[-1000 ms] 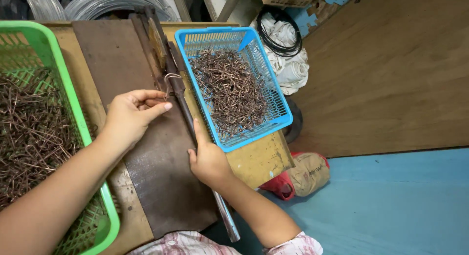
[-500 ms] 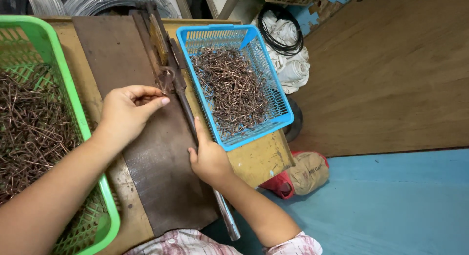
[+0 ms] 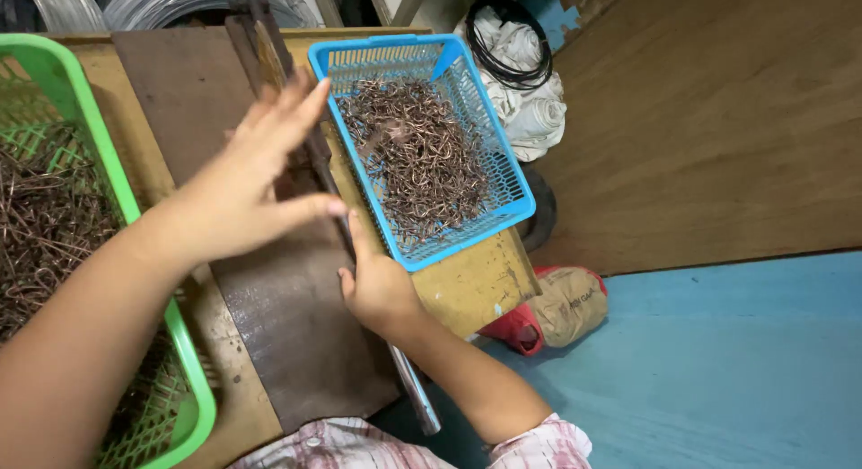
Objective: Processing small metal pieces using a manual bending jig and sorting them into baskets
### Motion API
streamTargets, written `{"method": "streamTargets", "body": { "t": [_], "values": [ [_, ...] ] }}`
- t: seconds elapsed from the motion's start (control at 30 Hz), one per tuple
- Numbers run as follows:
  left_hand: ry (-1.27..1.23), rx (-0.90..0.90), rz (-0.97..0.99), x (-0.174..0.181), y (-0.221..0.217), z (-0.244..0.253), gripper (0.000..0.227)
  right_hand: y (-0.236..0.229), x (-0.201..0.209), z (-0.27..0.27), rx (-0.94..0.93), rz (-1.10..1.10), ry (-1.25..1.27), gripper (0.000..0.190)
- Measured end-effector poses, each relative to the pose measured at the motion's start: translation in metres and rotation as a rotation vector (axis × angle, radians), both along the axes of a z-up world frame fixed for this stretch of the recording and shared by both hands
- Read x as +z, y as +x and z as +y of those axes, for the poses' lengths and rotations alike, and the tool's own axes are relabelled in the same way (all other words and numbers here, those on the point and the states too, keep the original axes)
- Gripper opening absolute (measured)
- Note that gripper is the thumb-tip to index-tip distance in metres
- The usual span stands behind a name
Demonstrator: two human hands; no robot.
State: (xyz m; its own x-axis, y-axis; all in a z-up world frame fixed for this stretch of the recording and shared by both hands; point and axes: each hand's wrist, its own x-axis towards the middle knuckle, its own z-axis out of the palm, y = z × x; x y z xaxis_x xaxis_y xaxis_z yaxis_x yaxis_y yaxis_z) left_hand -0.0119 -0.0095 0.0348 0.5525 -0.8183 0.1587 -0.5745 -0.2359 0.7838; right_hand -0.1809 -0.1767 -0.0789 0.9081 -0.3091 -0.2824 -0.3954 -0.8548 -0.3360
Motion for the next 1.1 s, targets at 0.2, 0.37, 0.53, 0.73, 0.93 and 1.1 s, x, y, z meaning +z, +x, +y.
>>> {"method": "streamTargets", "body": {
  "t": [0.2,0.37,0.53,0.73,0.93,1.1],
  "values": [
    [0.364,0.017,0.098,-0.009,-0.027,-0.001,0.126,0.001,0.007,0.002,0.026,0.045,-0.037,0.091],
    [0.526,0.133,0.011,-0.065,-0.049,0.039,0.126,-0.002,0.003,0.0,0.037,0.009,-0.052,0.092],
    [0.479,0.339,-0.037,-0.064,-0.056,0.102,0.119,-0.004,-0.002,-0.003,0.065,-0.003,-0.058,0.092],
    [0.587,0.849,-0.189,-0.104,-0.04,0.162,0.094,-0.004,0.016,0.001,0.04,0.015,0.037,0.089],
    [0.69,0.99,0.025,-0.142,-0.01,0.173,0.124,-0.007,0.003,-0.001,0.063,-0.083,0.009,0.093],
    [0.896,0.747,0.238,-0.141,-0.006,0.169,0.123,-0.004,-0.006,-0.004,-0.045,-0.006,-0.026,0.094]
  ]
}}
